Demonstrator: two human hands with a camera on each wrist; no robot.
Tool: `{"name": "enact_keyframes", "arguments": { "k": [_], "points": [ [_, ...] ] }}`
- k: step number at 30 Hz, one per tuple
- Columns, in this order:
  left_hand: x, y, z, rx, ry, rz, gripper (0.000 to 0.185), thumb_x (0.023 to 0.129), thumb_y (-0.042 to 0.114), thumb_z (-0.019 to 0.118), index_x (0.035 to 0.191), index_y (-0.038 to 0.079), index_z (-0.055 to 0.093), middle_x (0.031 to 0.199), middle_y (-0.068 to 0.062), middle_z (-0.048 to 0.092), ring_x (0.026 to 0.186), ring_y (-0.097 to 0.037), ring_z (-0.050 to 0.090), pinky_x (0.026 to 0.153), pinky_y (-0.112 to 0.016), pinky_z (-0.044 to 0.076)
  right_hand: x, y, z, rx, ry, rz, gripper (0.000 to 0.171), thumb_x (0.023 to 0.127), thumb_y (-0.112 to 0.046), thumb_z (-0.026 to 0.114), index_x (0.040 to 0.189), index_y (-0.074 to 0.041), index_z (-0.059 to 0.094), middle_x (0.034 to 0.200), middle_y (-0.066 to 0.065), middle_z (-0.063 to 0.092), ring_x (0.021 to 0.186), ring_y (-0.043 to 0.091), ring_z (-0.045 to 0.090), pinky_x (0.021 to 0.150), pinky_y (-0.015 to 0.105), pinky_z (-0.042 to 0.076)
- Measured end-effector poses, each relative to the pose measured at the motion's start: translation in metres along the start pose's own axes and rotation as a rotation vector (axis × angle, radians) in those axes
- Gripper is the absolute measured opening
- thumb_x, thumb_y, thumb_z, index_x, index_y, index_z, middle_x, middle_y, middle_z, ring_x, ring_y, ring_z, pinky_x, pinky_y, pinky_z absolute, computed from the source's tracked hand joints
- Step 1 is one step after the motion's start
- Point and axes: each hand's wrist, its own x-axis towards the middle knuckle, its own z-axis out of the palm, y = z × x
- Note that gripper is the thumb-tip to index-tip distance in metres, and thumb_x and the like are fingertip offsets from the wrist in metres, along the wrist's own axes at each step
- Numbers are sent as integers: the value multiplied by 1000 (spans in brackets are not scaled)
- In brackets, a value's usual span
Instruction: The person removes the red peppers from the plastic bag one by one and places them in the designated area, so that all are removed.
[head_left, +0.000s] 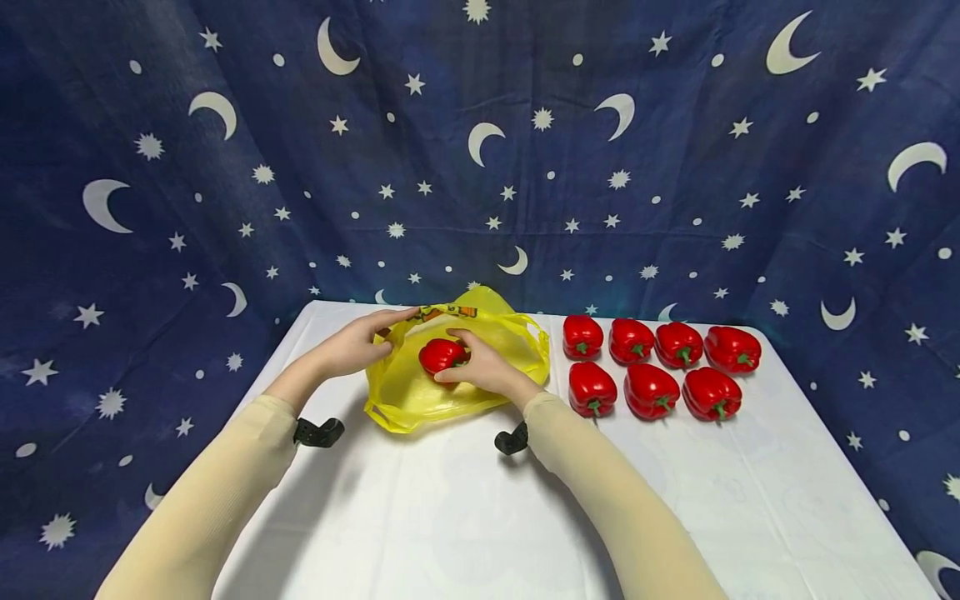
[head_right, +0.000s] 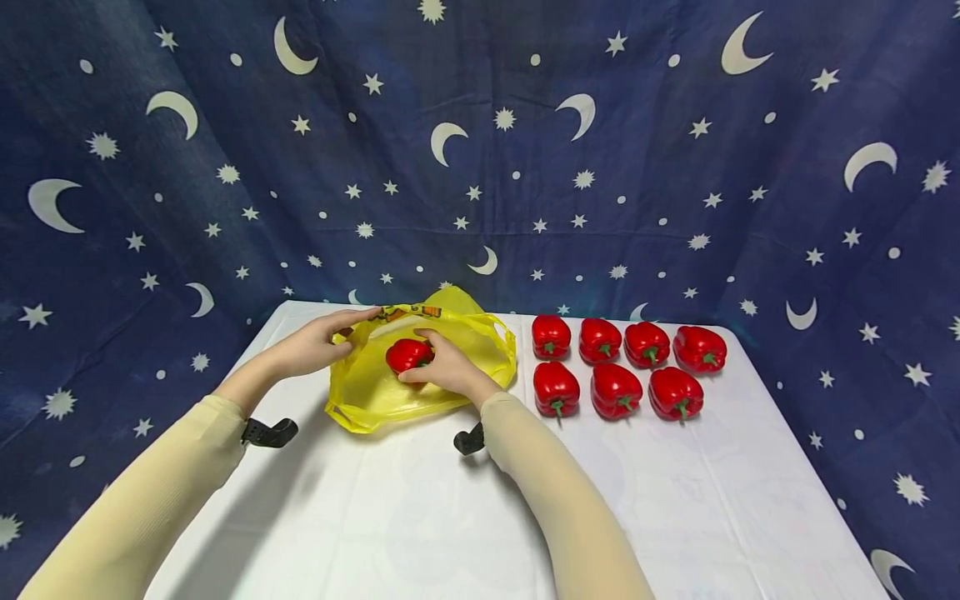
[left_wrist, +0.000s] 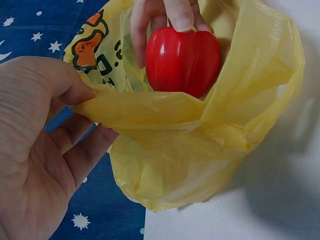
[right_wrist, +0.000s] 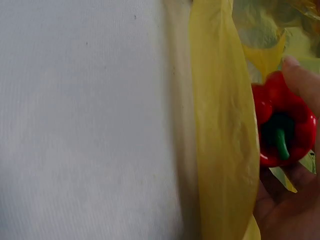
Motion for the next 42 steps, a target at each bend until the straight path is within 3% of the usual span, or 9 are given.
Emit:
{"name": "enact_keyframes", "arguments": {
  "k": [13,21,33,42],
  "points": [
    [0,3,4,-9,-10,14,70,93,-4,52,159,21,42,156,-10,45,115,-31,55,101,-49,47,-2,-1,8,13,29,1,84,81,-34,86,152,-23,42,143,7,53,125,28,54,108,46,44],
    [-2,0,3,-3,-14,7,71,93,-2,53,159,21,42,157,-11,44,115,-31,55,101,-49,48,-16,-7,-1,72,1,-12,79,81,-30,87,147,-24,45,140,5,54,125,27,53,106,44,46],
    [1,1,2,-4,-20,3,71,93,0,53,159,24,41,158,-7,43,122,-32,52,107,-52,44,-54,-19,-40,58,3,-61,78,78,-32,89,146,-28,50,136,3,56,120,26,53,96,41,51],
    [1,0,1,1,-28,9,71,94,1,54,159,25,40,159,-6,41,122,-31,51,106,-52,44,-91,-15,-88,72,29,-47,81,77,-37,90,147,-32,49,140,2,53,125,29,49,89,42,56]
  ]
}}
